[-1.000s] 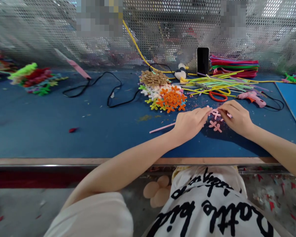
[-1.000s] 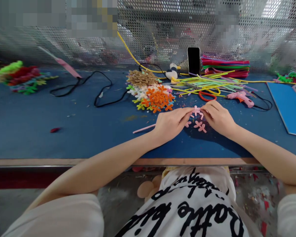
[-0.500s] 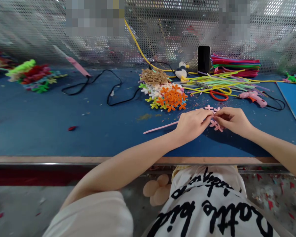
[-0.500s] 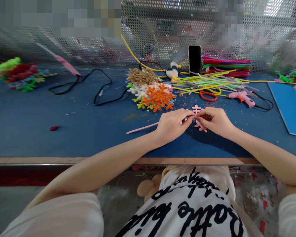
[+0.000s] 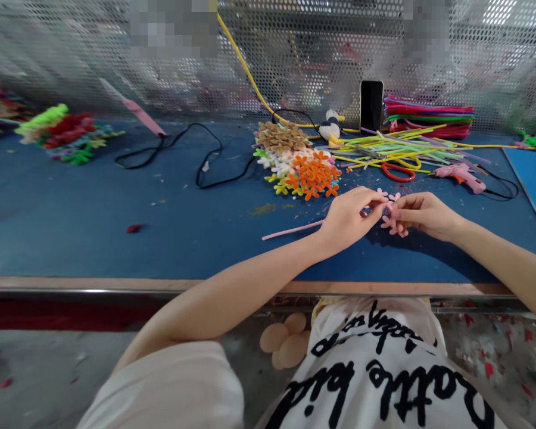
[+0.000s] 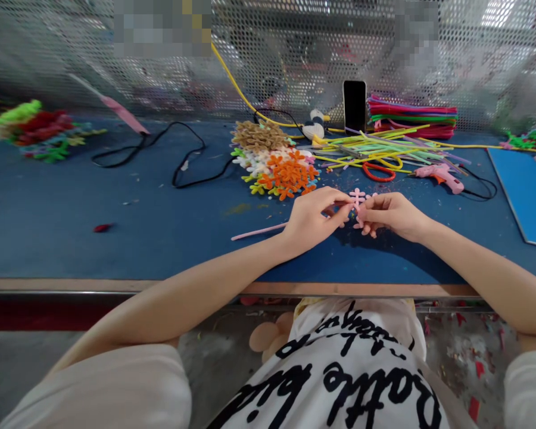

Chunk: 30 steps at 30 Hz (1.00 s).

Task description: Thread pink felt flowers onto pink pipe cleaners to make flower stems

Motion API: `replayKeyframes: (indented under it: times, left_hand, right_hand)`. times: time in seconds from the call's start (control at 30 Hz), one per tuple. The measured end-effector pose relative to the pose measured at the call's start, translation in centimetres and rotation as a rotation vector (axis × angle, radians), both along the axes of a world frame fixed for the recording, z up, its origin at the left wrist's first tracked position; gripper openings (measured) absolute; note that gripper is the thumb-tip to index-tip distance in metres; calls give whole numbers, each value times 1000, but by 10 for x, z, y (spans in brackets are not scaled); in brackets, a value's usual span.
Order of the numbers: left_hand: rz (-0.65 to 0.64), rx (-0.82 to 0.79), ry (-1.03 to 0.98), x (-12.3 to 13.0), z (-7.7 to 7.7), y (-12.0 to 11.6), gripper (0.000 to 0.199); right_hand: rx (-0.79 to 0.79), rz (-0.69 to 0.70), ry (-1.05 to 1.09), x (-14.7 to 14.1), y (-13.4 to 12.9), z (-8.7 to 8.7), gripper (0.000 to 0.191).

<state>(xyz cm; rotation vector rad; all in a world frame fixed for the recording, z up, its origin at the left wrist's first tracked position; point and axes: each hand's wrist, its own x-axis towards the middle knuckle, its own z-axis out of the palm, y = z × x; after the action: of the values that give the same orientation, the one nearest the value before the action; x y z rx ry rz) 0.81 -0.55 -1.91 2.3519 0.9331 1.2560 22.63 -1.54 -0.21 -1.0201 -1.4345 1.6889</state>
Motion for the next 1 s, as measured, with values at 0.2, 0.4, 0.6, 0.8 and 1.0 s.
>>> replayKeyframes:
  times: [0.2,0.4,0.6,0.8,1.0]
  left_hand:
    - [-22,-232,-192,3,2,-1,13]
    - [-96,-482,-305,4,3,0,23]
    - [-113,-475,-274,5,0,2,20]
    - [-182,-489,-248,5,-1,2,18]
    - [-236,-595,-260,7,-1,1,20]
  right_hand:
    - [-14,11,96,-1,-2,-1,36]
    - [28,-7,78,-2,-2,-3,38]
    - [94,-63,108,-3,-1,-3,41]
    - [211,-62,77,-4,-2,-10,35]
    - [313,-104,19,-5,-4,-9,35]
